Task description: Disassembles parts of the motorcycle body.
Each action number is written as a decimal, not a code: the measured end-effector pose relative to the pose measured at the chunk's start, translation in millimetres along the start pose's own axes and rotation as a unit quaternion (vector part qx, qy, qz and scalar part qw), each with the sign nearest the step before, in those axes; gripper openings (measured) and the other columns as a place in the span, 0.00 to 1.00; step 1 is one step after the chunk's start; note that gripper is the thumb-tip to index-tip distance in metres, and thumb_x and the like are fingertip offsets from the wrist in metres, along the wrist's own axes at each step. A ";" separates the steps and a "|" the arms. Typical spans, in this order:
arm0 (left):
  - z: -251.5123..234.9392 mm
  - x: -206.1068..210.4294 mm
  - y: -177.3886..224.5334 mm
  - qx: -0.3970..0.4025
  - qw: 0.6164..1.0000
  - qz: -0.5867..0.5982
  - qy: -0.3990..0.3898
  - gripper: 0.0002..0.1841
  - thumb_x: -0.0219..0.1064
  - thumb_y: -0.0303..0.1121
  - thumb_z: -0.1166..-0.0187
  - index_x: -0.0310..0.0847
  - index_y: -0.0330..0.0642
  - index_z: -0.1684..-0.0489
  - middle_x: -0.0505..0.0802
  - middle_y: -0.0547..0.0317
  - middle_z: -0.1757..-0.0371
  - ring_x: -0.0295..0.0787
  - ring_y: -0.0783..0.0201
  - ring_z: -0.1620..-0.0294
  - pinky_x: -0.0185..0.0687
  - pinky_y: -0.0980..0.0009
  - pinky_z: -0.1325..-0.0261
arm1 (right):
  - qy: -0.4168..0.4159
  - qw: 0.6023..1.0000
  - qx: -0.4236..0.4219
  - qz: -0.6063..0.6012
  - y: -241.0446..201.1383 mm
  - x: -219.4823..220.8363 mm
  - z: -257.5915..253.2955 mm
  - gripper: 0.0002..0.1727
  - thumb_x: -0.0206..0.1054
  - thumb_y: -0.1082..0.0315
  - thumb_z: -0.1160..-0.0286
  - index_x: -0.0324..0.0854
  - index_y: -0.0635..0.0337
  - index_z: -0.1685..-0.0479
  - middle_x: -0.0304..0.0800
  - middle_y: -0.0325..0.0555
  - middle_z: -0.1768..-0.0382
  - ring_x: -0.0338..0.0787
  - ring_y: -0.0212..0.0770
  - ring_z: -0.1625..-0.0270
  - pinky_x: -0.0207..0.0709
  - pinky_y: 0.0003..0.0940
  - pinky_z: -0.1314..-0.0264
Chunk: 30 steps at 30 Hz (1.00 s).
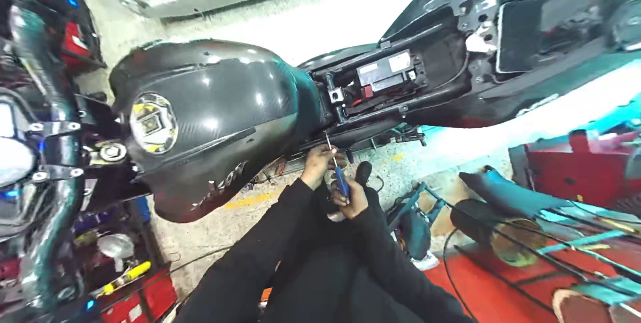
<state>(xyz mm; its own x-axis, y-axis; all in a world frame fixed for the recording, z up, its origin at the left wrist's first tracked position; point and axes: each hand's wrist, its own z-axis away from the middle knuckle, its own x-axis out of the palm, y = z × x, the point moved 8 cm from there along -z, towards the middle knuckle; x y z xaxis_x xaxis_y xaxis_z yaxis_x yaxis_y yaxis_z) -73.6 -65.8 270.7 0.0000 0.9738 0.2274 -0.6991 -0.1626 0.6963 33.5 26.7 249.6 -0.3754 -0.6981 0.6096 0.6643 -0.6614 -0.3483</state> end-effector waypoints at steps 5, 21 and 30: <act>1.0 -4.2 -2.2 -0.009 0.995 -0.023 0.101 0.14 0.70 0.29 0.18 0.83 0.26 0.42 0.97 0.45 0.60 0.97 0.56 0.66 0.96 0.63 0.61 | 0.205 0.948 -0.149 0.192 -16.7 -23.9 14.5 0.24 0.75 0.70 0.27 0.77 0.68 0.34 0.89 0.56 0.55 0.90 0.43 0.66 0.87 0.37 0.67; -8.1 -3.0 1.1 -0.047 0.998 -0.051 0.011 0.21 0.68 0.37 0.15 0.77 0.29 0.34 0.97 0.46 0.54 0.98 0.56 0.59 0.95 0.61 0.54 | 0.214 0.968 -0.065 0.109 -15.5 -28.6 7.9 0.18 0.61 0.61 0.11 0.75 0.62 0.32 0.88 0.51 0.62 0.82 0.37 0.76 0.75 0.29 0.80; -11.9 -17.4 8.8 -0.028 0.993 -0.092 0.071 0.27 0.83 0.35 0.30 0.80 0.26 0.40 0.95 0.40 0.56 0.96 0.54 0.64 0.96 0.59 0.57 | 0.191 0.970 -0.069 0.135 -19.1 -14.2 6.6 0.23 0.70 0.67 0.20 0.72 0.63 0.29 0.88 0.55 0.55 0.88 0.43 0.69 0.81 0.34 0.75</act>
<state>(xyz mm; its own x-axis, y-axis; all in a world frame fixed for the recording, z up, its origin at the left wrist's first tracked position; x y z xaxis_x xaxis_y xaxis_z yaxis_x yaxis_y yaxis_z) -88.3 -82.3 264.7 0.0324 0.9995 -0.0014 -0.7352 0.0248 0.6774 30.4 51.0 252.3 -0.4298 -0.8841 0.1833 0.6883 -0.4522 -0.5672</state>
